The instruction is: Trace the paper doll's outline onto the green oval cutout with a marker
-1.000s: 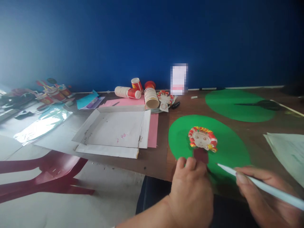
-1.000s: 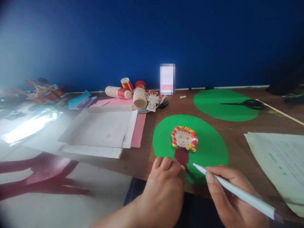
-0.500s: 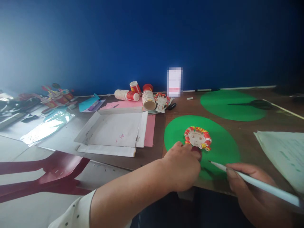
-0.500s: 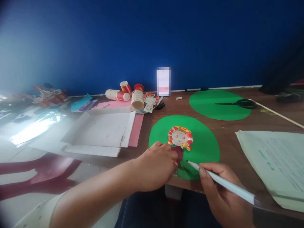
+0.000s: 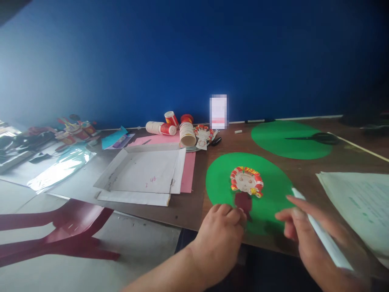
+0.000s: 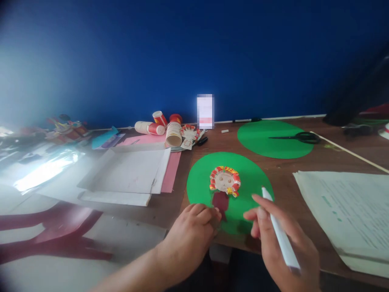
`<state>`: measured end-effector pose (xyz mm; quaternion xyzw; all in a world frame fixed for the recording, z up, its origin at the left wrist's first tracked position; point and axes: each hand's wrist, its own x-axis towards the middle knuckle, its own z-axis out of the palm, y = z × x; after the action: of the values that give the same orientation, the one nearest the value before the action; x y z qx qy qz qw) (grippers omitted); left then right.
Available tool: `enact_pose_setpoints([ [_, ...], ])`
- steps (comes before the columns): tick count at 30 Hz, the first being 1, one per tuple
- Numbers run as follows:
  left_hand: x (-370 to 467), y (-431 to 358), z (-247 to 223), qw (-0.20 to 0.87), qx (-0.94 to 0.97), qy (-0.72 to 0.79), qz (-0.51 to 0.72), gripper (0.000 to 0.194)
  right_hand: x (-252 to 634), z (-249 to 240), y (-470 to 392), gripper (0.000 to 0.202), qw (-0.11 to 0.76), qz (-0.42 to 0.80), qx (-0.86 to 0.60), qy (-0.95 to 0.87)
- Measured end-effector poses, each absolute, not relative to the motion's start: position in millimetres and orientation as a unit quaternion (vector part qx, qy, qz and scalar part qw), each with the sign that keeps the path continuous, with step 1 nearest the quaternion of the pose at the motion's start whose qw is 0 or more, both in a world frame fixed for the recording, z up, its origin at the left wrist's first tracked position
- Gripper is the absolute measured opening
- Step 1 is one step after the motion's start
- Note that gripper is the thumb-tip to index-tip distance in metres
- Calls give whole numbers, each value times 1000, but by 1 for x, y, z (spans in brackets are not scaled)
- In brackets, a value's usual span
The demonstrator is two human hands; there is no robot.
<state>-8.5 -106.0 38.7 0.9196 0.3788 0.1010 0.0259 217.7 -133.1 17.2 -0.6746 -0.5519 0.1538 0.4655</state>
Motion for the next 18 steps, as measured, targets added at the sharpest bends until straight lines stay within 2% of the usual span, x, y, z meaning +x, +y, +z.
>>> enact_pose_setpoints([
  [4,-1,-121,15,22,890,420,176,34,228,34,-88,63,464,148,-663,-568],
  [6,2,-124,8,15,875,432,217,32,233,37,-58,76,417,138,-680,-587],
  [8,4,-124,5,5,863,438,252,28,235,37,-31,78,386,138,-691,-596],
  [13,8,-120,4,-7,851,441,286,24,222,29,0,63,308,156,-712,-611],
  [18,-1,-118,10,41,815,428,388,22,216,27,-6,38,318,185,-695,-618],
])
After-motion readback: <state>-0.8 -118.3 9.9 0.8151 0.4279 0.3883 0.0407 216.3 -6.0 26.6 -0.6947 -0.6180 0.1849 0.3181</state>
